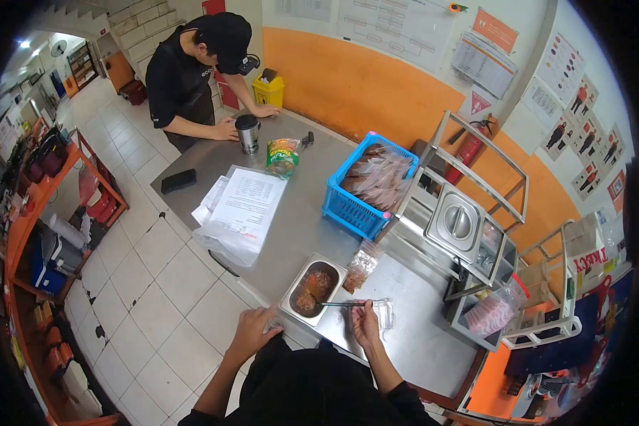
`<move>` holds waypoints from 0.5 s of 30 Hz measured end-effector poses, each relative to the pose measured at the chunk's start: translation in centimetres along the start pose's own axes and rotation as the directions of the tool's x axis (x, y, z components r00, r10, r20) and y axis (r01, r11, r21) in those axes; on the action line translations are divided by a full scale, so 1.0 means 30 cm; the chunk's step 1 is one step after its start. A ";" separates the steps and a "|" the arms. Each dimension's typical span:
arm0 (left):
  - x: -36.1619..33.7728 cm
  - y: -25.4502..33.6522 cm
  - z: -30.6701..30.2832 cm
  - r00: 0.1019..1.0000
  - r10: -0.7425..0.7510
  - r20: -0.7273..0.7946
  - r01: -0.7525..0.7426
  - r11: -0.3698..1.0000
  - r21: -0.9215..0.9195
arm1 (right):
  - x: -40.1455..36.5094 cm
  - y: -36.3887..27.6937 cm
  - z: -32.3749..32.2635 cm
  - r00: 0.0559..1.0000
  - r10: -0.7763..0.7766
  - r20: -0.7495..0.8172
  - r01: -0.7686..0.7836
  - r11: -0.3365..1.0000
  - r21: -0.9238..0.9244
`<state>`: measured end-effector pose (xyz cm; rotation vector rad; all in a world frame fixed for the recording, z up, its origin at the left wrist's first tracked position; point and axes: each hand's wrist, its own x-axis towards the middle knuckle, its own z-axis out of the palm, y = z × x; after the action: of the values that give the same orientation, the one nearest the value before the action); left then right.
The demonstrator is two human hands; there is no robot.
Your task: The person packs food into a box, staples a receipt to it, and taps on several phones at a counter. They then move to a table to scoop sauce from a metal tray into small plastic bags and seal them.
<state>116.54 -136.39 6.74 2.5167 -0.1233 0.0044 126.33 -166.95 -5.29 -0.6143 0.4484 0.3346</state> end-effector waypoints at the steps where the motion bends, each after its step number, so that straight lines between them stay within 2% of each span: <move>1: 0.001 -0.003 0.006 1.000 0.004 -0.004 -0.004 1.000 -0.005 | -0.009 -0.004 0.007 1.000 -0.021 0.004 0.021 0.999 -0.034; 5: -0.006 -0.012 0.038 1.000 -0.005 0.019 0.005 1.000 -0.004 | -0.058 -0.013 0.075 0.988 -0.119 0.098 0.137 0.966 -0.217; 8: -0.009 -0.010 0.055 0.999 -0.016 0.049 0.017 1.000 -0.011 | -0.093 -0.017 0.106 0.977 -0.134 0.168 0.183 0.926 -0.330; 14: -0.014 -0.025 0.079 1.000 0.007 0.025 -0.008 0.999 0.035 | -0.106 -0.015 0.142 0.969 -0.164 0.187 0.221 0.912 -0.346; 15: -0.014 -0.026 0.077 0.999 0.005 0.033 -0.006 0.999 0.046 | -0.103 -0.015 0.145 0.975 -0.165 0.149 0.207 0.921 -0.329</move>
<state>116.14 -137.07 4.39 2.5630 -0.1452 -0.0327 125.21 -165.12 -0.40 -0.9663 0.2133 0.2671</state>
